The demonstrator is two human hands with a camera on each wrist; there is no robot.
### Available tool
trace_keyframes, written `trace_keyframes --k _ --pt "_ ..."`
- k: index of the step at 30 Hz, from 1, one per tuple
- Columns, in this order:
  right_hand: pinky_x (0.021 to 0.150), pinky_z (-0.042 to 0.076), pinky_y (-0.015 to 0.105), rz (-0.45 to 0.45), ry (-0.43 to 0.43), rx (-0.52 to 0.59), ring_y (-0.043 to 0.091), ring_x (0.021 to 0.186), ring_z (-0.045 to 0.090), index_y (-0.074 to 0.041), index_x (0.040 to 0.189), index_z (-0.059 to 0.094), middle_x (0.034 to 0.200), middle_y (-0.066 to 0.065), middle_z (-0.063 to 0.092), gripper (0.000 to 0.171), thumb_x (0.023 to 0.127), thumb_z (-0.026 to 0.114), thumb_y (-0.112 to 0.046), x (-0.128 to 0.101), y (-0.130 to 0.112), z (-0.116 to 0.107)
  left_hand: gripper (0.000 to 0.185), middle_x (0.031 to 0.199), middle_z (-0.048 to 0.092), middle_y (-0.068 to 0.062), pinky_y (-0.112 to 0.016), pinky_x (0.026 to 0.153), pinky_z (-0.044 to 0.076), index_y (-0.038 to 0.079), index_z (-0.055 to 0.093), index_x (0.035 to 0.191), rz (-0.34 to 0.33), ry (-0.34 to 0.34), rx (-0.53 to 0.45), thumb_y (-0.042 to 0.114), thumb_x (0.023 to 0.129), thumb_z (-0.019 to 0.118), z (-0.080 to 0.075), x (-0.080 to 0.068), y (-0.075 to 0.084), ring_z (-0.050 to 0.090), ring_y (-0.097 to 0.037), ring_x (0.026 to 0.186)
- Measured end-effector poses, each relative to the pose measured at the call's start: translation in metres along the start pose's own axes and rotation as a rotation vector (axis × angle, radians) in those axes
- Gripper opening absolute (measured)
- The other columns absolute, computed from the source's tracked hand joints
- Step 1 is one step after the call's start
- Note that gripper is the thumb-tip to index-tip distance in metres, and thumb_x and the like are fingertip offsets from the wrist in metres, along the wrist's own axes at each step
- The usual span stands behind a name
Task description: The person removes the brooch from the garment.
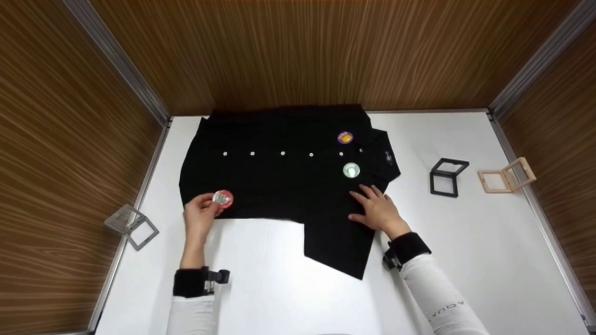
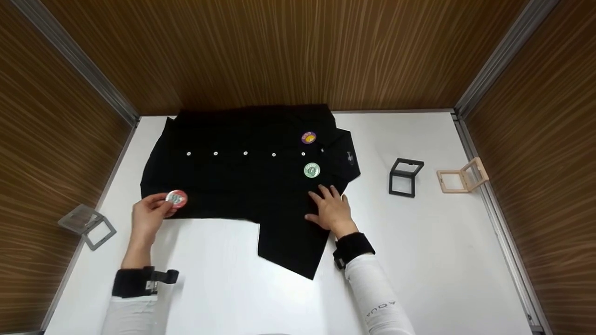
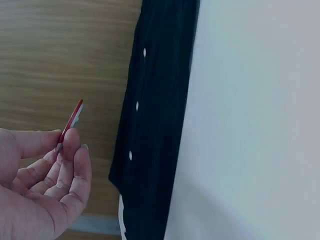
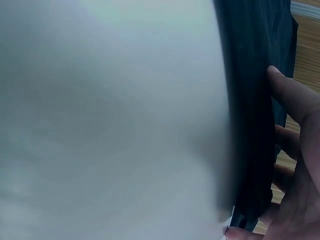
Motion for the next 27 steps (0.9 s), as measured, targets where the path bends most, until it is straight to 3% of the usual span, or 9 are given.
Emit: trace_keyframes --k 7,14,21,27 --pt "0.103 0.029 0.069 -0.001 0.002 0.013 0.047 0.14 0.025 -0.015 0.147 0.046 0.154 0.018 0.033 0.073 0.088 0.068 -0.051 0.0 0.003 0.001 0.027 0.081 0.064 -0.01 -0.019 0.062 0.056 -0.015 0.06 0.115 -0.031 0.133 0.004 -0.009 0.089 0.06 -0.05 0.002 -0.016 0.065 -0.003 0.058" --pt "0.105 0.026 0.07 0.005 -0.015 0.03 0.048 0.141 0.022 -0.014 0.148 0.044 0.155 0.018 0.03 0.073 0.089 0.067 -0.049 -0.001 0.003 0.002 0.028 0.076 0.062 -0.001 -0.012 0.056 0.051 -0.014 0.061 0.117 -0.093 0.264 0.124 -0.003 0.092 0.06 -0.099 -0.002 -0.028 0.059 0.005 0.054" --pt "0.106 0.022 0.07 -0.003 -0.046 0.055 0.047 0.142 0.018 -0.014 0.15 0.041 0.157 0.018 0.027 0.073 0.09 0.066 -0.047 -0.001 0.0 0.002 0.032 0.07 0.054 0.007 -0.013 0.058 0.052 -0.013 0.058 0.123 -0.2 0.389 0.069 -0.002 0.093 0.059 -0.14 -0.005 -0.047 0.058 0.005 0.053" --pt "0.106 0.02 0.071 -0.015 -0.067 0.074 0.048 0.142 0.017 -0.013 0.15 0.04 0.157 0.019 0.025 0.073 0.09 0.068 -0.044 -0.002 0.0 0.002 0.034 0.062 0.053 0.01 -0.014 0.057 0.052 -0.012 0.057 0.124 -0.273 0.486 0.006 -0.003 0.091 0.059 -0.163 -0.006 -0.069 0.057 0.003 0.051"
Point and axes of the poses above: each hand's wrist, its own x-axis towards the middle knuckle, its own z-axis out of the palm, y = z × x, the point moved 5 cm from there along x, towards the middle knuckle
